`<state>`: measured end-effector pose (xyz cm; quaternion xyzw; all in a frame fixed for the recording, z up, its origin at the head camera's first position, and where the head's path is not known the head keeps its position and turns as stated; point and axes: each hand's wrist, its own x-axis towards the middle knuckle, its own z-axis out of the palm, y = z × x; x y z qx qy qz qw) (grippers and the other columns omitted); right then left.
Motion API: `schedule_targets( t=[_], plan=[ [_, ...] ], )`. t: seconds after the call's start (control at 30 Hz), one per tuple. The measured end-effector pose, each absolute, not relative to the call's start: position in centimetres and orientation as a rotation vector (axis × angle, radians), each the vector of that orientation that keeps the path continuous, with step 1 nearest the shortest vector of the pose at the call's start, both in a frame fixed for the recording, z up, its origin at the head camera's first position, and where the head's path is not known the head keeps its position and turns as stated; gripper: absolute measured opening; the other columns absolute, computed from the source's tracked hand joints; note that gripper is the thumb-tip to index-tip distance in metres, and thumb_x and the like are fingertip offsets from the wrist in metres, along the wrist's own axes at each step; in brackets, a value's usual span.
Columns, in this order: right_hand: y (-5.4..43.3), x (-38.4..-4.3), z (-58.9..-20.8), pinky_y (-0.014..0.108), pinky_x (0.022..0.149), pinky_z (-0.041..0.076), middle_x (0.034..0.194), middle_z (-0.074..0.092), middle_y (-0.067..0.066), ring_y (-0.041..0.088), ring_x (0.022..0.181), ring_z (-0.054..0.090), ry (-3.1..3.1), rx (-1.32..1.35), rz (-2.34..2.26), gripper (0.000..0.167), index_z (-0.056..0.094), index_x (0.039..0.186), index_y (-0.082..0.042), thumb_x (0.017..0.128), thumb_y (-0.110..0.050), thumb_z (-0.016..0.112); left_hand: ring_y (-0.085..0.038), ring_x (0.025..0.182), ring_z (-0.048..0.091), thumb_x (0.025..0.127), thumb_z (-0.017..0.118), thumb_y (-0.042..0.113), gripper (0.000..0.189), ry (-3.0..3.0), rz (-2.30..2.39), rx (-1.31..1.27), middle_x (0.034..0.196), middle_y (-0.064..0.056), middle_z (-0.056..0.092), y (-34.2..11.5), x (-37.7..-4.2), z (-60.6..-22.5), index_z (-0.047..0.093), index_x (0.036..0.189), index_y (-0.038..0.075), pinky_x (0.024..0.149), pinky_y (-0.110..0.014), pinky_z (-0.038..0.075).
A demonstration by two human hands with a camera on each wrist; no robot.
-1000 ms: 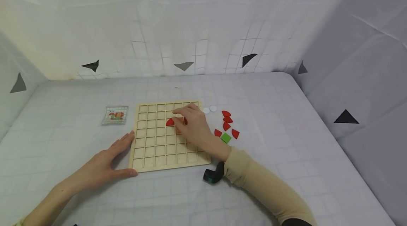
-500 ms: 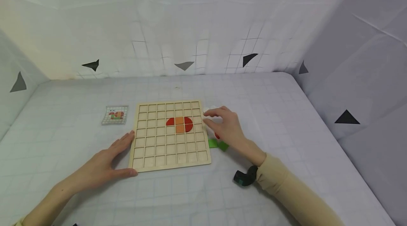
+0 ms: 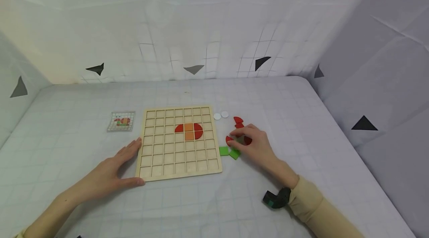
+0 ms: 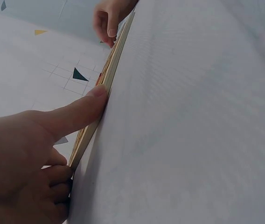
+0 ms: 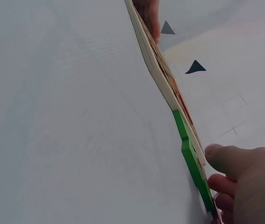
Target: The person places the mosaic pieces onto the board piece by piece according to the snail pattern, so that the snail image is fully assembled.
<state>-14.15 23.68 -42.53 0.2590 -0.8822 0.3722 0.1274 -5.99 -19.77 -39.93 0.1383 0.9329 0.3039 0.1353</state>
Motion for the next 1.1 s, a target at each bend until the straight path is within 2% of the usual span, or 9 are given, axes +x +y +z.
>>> schedule_targets(
  t=[0.3, 0.63, 1.1],
  plan=[
    [23.82, -14.52, -42.88, 0.021, 0.064, 0.041, 0.094, 0.069, -0.005, 0.011, 0.085, 0.054, -2.533, 0.875, 1.023, 0.033, 0.076, 0.104, -0.016, 0.074, -0.016, 0.089, -0.042, 0.151, 0.020, 0.073, 0.075, 0.067, 0.116, 2.699, 0.890, 0.385, 0.168, -0.005, 0.017, -19.75, -6.07, -40.07, 0.015, 0.162, 0.024, 0.116, -0.067, 0.022],
    [23.71, -14.55, -43.00, 0.021, 0.064, 0.041, 0.095, 0.069, -0.004, 0.013, 0.084, 0.053, -2.483, 0.936, 1.034, 0.034, 0.076, 0.105, -0.015, 0.074, -0.009, 0.089, -0.041, 0.151, 0.020, 0.073, 0.077, 0.066, 0.116, 2.688, 0.895, 0.374, 0.168, -0.005, 0.016, -19.77, -6.00, -39.87, 0.015, 0.162, 0.023, 0.116, -0.067, 0.022],
    [23.83, -14.60, -43.27, 0.020, 0.063, 0.040, 0.093, 0.069, -0.005, 0.012, 0.084, 0.052, -2.513, 0.866, 0.989, 0.034, 0.076, 0.104, -0.017, 0.073, -0.013, 0.090, -0.041, 0.151, 0.021, 0.073, 0.077, 0.065, 0.115, 2.692, 0.895, 0.377, 0.168, -0.005, 0.017, -19.71, -5.99, -39.99, 0.015, 0.162, 0.024, 0.116, -0.067, 0.023]
  ],
)
